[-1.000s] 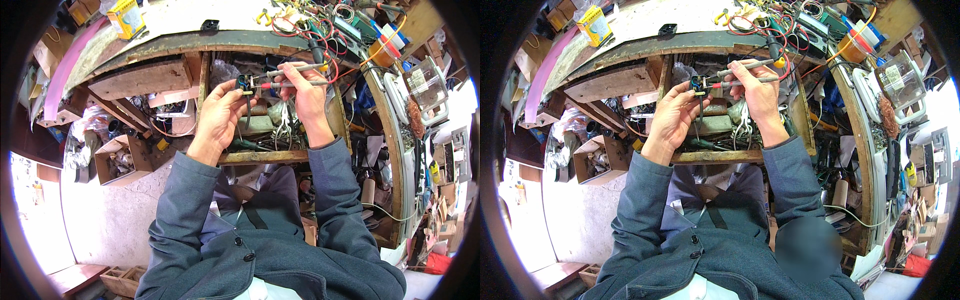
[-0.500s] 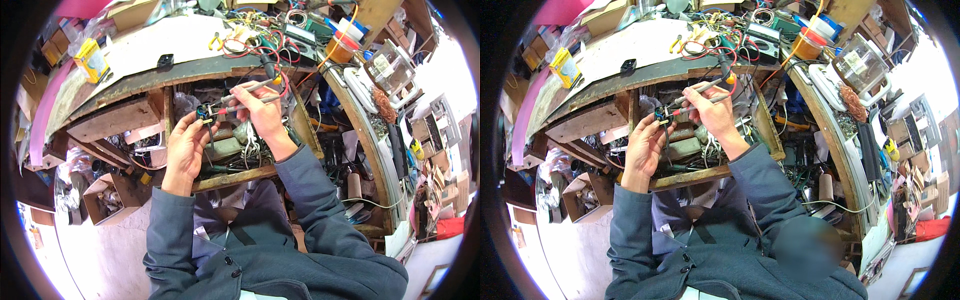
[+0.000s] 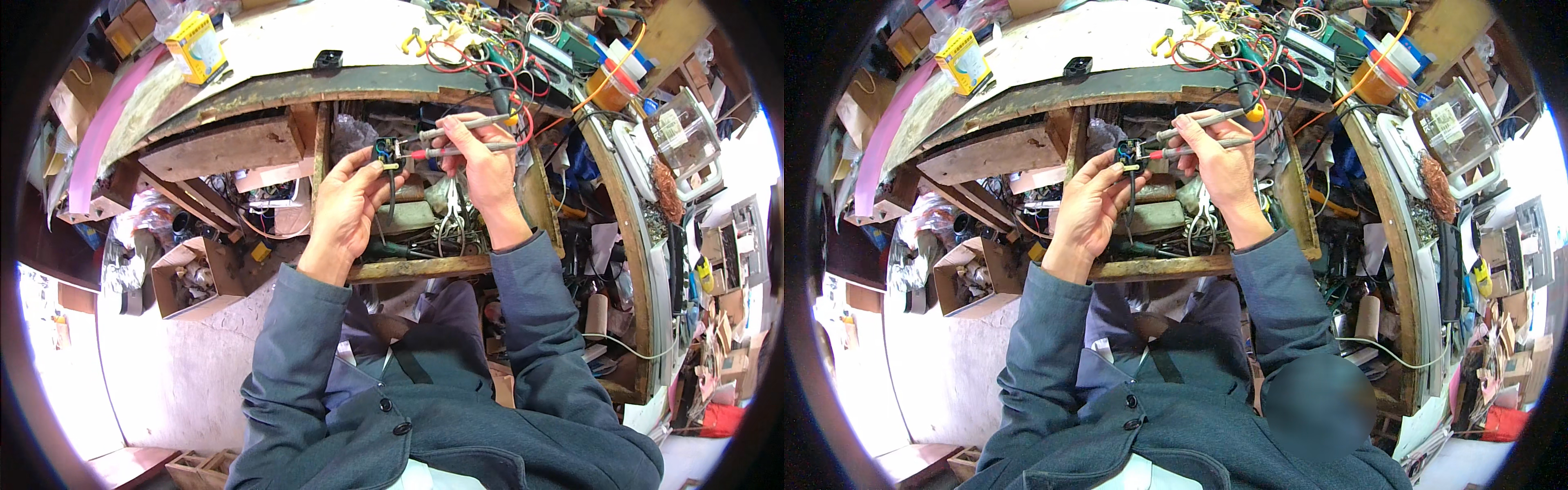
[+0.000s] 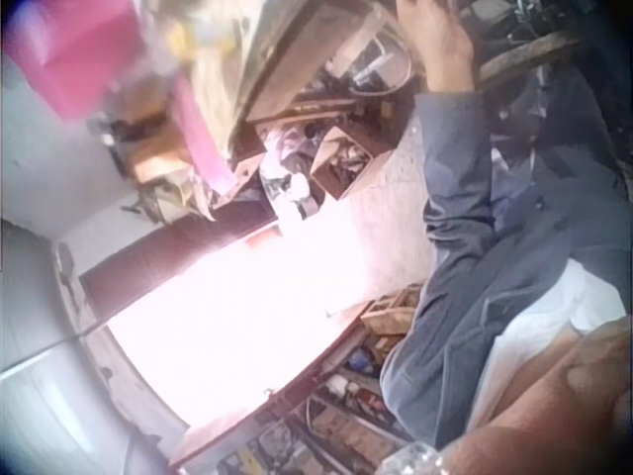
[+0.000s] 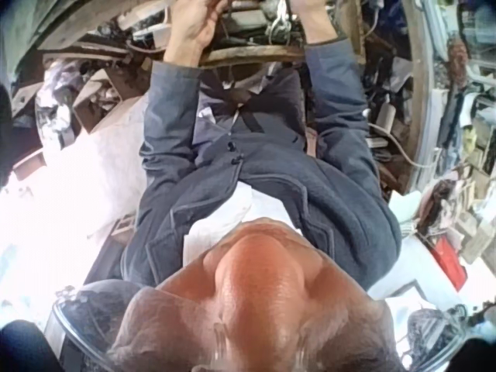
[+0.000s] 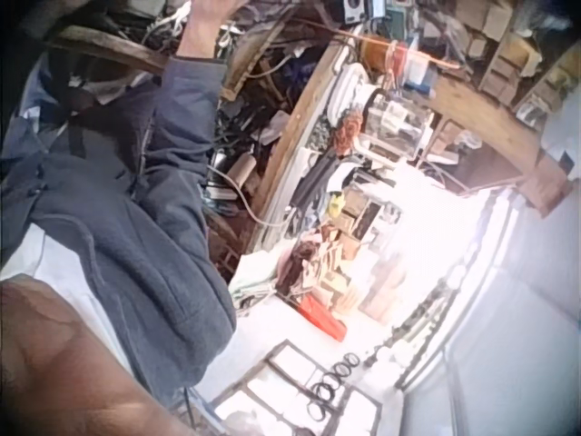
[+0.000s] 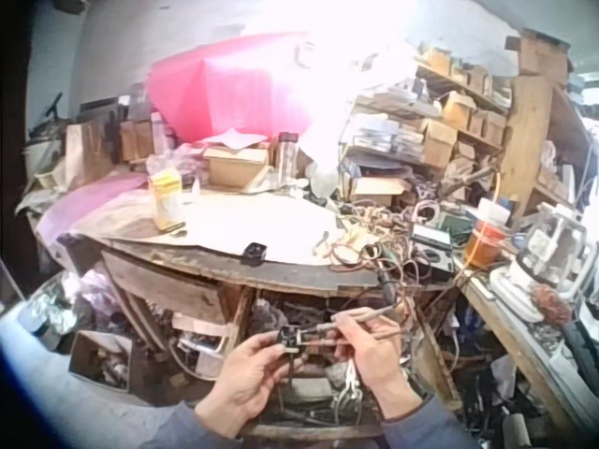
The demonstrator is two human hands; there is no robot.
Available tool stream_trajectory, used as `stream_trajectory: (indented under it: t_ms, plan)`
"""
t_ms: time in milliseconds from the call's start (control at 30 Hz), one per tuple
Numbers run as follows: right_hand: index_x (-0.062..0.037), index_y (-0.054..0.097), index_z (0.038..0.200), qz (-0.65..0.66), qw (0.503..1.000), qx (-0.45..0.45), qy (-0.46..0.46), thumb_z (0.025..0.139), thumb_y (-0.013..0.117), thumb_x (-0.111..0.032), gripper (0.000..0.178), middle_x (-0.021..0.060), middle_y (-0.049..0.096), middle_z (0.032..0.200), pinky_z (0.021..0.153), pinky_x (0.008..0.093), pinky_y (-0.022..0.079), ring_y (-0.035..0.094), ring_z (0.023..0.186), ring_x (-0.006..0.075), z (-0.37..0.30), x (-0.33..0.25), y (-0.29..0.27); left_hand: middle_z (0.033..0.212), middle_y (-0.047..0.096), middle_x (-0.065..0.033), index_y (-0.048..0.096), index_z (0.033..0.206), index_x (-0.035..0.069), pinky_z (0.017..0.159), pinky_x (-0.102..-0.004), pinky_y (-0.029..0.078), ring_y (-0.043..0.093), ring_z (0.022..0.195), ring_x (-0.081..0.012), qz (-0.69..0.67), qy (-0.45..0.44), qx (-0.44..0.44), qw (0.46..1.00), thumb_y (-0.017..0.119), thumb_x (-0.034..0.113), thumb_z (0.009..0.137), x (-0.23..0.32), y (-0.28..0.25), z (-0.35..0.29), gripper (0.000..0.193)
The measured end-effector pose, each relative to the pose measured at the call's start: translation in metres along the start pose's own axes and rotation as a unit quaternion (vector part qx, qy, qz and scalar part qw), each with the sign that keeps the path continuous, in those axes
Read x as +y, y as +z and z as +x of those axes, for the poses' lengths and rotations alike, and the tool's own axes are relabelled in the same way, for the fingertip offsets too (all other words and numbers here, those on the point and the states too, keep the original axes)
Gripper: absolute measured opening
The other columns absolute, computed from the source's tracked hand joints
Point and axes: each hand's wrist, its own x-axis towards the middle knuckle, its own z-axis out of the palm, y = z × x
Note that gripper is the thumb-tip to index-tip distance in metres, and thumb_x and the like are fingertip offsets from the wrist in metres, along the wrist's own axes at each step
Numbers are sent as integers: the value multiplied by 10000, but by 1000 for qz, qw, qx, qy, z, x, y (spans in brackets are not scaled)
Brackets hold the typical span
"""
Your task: The person retrieves a black electrical plug from a cluttered drawer, opens it with a screwdriver, and uses a multimeter to test the internal connections. The plug is then reassembled and placed back on the workbench.
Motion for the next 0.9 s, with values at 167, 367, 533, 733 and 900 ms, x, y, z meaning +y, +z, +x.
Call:
stream_trajectory:
  t_ms: [167,367,533,733,900]
  plan:
    - [-33,760,1025,9,1000,-8,-8,1013,739,-205,173,70,751,810,494,243,479,618,556,91,3,5,-5,1202,698,-195,567,1317,-68,936,-379,665,743,1086,-352,6,0,3,1000,598,7,1050,-2,2,2,278]
    - [-28,759,1036,-8,1000,-7,-9,1012,743,-210,184,71,752,816,503,240,477,620,565,92,2,3,-4,1196,703,-191,578,1309,-62,931,-403,667,747,1074,-347,4,-1,1,1000,588,6,1054,-2,1,3,265]
    - [-32,759,1040,-14,1000,-9,-10,1014,742,-215,186,65,751,817,508,237,475,621,573,87,2,3,-3,1192,705,-191,577,1306,-68,912,-413,673,752,1059,-344,13,-1,5,1000,575,5,1059,-1,2,2,258]
    - [-34,762,1029,-11,1000,-17,-9,1020,734,-215,184,62,751,813,499,234,469,617,568,83,1,2,-3,1188,707,-180,571,1308,-84,875,-350,676,765,1026,-300,84,40,10,996,597,29,1057,-5,3,2,277]
    - [-31,763,1021,-16,999,-31,-18,1026,727,-214,187,66,754,815,496,233,469,613,562,84,2,2,-3,1142,712,-153,569,1319,-88,847,-313,668,769,963,-238,105,43,18,993,594,19,1050,-4,5,1,290]
